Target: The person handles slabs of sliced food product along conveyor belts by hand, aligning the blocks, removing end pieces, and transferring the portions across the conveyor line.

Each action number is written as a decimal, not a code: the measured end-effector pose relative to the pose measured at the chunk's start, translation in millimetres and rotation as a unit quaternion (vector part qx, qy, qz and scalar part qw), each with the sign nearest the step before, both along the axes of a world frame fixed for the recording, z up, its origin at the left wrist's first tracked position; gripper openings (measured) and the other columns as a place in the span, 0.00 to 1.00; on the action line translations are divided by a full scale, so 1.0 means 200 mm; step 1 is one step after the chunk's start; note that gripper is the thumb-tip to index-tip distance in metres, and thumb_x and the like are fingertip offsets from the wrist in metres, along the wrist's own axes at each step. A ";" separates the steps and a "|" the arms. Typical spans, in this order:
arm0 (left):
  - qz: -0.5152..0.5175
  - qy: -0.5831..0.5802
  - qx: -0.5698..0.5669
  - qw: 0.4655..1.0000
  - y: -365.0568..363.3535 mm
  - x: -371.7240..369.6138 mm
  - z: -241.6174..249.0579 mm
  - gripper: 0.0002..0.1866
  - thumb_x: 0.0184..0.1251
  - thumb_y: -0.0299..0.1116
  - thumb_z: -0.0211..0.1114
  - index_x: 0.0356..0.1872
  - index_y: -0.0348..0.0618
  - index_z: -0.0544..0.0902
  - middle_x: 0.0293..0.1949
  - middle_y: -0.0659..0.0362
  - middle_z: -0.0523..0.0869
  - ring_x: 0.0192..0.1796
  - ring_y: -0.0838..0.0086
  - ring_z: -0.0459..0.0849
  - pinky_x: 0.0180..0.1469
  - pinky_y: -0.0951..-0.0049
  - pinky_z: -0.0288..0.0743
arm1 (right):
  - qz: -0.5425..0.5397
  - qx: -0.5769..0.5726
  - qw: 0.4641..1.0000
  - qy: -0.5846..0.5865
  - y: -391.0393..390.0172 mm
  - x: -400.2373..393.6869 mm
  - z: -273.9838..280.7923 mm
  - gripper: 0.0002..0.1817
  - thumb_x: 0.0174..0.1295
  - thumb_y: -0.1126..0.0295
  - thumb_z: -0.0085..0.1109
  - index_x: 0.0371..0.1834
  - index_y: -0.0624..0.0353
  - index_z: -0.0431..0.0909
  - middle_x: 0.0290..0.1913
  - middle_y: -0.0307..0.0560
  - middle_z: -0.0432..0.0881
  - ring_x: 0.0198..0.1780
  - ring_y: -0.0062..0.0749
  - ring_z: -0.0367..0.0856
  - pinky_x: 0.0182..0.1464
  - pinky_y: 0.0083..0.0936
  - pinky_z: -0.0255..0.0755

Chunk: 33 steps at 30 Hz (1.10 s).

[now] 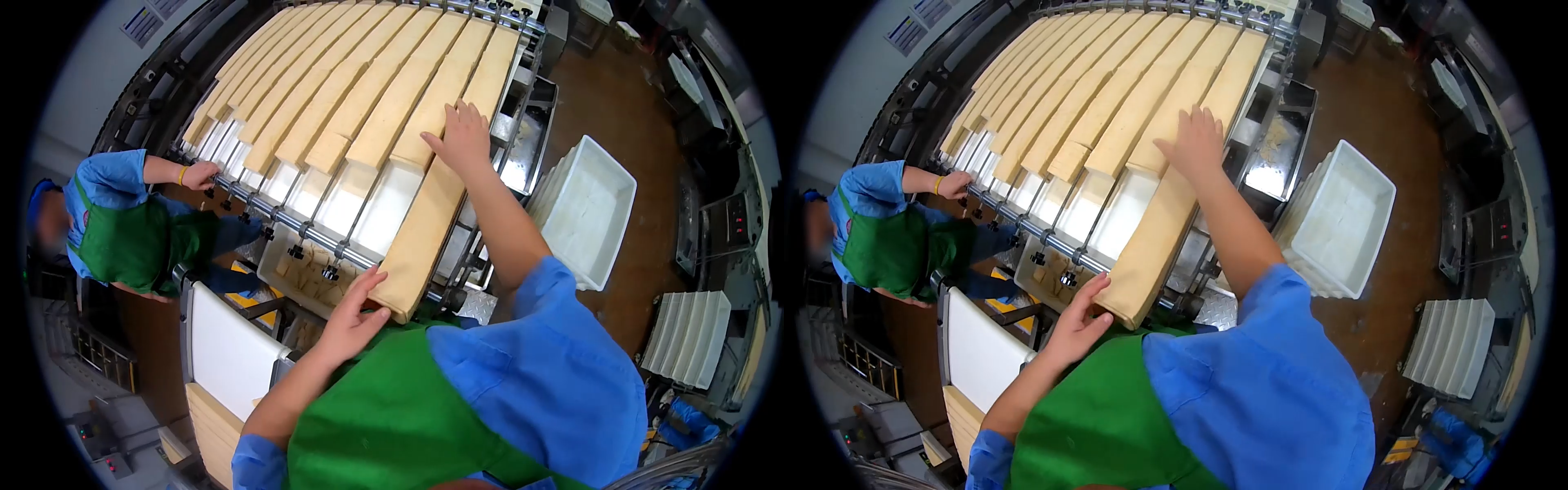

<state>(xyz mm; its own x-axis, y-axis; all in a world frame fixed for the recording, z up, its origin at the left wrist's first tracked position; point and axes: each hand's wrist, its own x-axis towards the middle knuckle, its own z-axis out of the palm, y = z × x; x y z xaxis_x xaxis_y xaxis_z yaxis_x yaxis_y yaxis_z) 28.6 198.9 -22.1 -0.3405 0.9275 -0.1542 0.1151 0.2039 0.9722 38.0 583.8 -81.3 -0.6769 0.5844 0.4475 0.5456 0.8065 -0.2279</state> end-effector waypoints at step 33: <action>0.064 0.029 0.049 0.996 -0.26 -0.10 -0.20 0.45 0.56 0.15 0.59 0.79 0.48 0.56 0.72 0.53 0.68 0.52 0.75 0.79 0.49 0.76 0.76 | 0.257 -0.011 0.961 -0.105 -1.25 0.57 0.24 0.33 0.57 0.58 0.71 0.69 0.37 0.73 0.71 0.42 0.73 0.77 0.48 0.63 0.70 0.63 0.59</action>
